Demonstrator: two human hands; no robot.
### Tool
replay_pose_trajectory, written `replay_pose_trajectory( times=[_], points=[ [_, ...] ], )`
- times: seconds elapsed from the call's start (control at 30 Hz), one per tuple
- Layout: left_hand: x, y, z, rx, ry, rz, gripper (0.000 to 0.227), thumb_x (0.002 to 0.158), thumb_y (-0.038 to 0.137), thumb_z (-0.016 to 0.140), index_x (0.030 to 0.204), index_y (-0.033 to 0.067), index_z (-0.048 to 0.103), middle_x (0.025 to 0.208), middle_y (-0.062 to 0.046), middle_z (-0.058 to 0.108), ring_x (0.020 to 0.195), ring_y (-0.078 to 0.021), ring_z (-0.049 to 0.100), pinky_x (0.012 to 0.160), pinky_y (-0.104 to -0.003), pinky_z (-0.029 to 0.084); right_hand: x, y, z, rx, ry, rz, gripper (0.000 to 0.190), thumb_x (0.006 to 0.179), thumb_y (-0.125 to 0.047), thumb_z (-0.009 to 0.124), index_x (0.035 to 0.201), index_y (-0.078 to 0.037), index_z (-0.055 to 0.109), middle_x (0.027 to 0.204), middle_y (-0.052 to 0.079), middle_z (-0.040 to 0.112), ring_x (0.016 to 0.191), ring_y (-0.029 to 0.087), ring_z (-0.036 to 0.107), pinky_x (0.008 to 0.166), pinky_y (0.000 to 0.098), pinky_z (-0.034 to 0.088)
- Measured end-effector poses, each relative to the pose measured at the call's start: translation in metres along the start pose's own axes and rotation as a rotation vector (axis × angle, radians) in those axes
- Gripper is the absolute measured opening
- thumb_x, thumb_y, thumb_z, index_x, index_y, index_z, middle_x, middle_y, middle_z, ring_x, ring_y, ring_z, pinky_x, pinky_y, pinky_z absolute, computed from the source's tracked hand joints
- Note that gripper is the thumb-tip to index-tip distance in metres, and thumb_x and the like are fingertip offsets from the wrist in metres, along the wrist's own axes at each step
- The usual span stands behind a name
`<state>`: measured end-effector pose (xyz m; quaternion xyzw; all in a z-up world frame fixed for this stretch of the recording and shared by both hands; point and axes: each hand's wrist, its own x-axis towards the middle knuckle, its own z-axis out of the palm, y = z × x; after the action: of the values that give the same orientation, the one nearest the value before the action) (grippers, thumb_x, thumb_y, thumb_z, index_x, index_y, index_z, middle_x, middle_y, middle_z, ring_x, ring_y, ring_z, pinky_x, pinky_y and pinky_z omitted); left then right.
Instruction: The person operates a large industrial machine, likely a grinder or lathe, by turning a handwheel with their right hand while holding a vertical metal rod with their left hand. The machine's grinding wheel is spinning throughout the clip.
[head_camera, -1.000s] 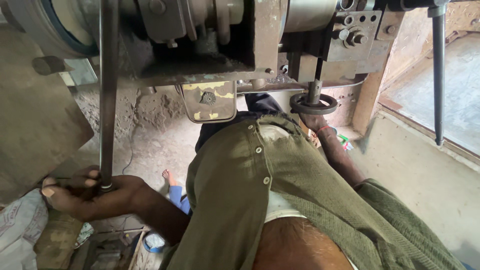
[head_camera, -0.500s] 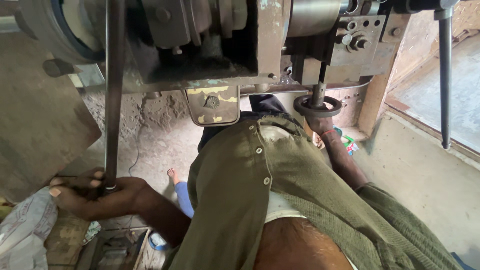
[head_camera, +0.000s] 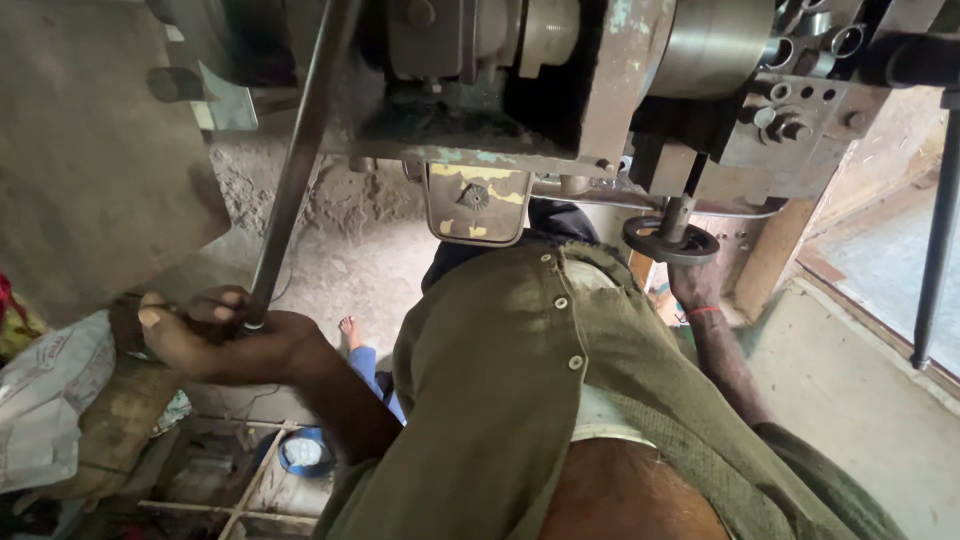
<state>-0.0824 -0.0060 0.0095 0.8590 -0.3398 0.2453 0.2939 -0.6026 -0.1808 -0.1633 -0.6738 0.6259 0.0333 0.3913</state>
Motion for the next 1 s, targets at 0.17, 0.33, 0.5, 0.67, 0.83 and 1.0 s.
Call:
replay_pose_trajectory(
  times=[0.17,0.33,0.5,0.67,0.83,1.0],
  points=[
    [-0.007,-0.01,0.004,-0.055,0.02,-0.059,0.042,0.122,0.024,0.05,0.156,0.0042,0.035,0.15,-0.014,0.05,0.077,-0.0139,0.054,0.065,-0.023,0.051,0.005,0.008,0.003,0.04,-0.029,0.018,0.028,0.1,-0.026,0.064,0.111,-0.002,0.075,0.097,0.015,0.077,0.086,0.024,0.074,0.076,0.0368,0.056],
    [0.001,-0.016,0.001,0.175,0.015,0.05,0.056,0.115,0.041,0.048,0.153,0.0019,0.033,0.142,-0.012,0.05,0.092,-0.0173,0.063,0.076,-0.026,0.056,0.012,0.006,0.011,-0.111,-0.035,-0.213,0.029,0.108,-0.026,0.058,0.127,-0.007,0.07,0.104,0.009,0.077,0.091,0.018,0.072,0.075,0.0337,0.057],
    [0.03,-0.052,0.02,-0.436,0.308,-0.86,0.076,0.097,0.054,0.05,0.132,-0.0126,0.064,0.111,-0.027,0.065,0.078,-0.0272,0.062,0.061,-0.037,0.051,0.014,-0.011,0.029,-0.007,-0.104,0.017,0.029,0.102,-0.03,0.071,0.117,-0.006,0.07,0.09,0.007,0.076,0.083,0.017,0.072,0.073,0.0338,0.055],
    [0.02,-0.051,0.012,0.351,0.096,0.114,0.06,0.112,0.048,0.05,0.147,0.0015,0.039,0.143,-0.018,0.053,0.132,-0.0355,0.06,0.114,-0.05,0.054,0.015,0.011,0.059,0.422,-0.107,0.128,0.025,0.099,-0.027,0.068,0.111,-0.005,0.067,0.09,0.005,0.072,0.078,0.014,0.072,0.069,0.0308,0.059],
    [0.028,-0.036,0.01,0.347,0.08,0.118,0.05,0.116,0.04,0.052,0.147,0.0018,0.04,0.142,-0.016,0.055,0.13,-0.0328,0.064,0.114,-0.048,0.058,0.013,0.027,0.065,0.008,-0.149,-0.088,0.017,0.105,-0.018,0.063,0.107,-0.008,0.077,0.09,0.008,0.077,0.078,0.02,0.067,0.071,0.0373,0.054],
    [0.044,-0.023,0.012,0.358,0.088,0.217,0.05,0.118,0.038,0.048,0.145,-0.0021,0.037,0.139,-0.019,0.054,0.125,-0.0325,0.066,0.106,-0.047,0.062,0.013,0.024,0.07,0.332,-0.061,-0.088,0.018,0.098,-0.013,0.064,0.112,-0.002,0.067,0.095,0.011,0.072,0.082,0.019,0.069,0.071,0.0348,0.058]
  ],
)
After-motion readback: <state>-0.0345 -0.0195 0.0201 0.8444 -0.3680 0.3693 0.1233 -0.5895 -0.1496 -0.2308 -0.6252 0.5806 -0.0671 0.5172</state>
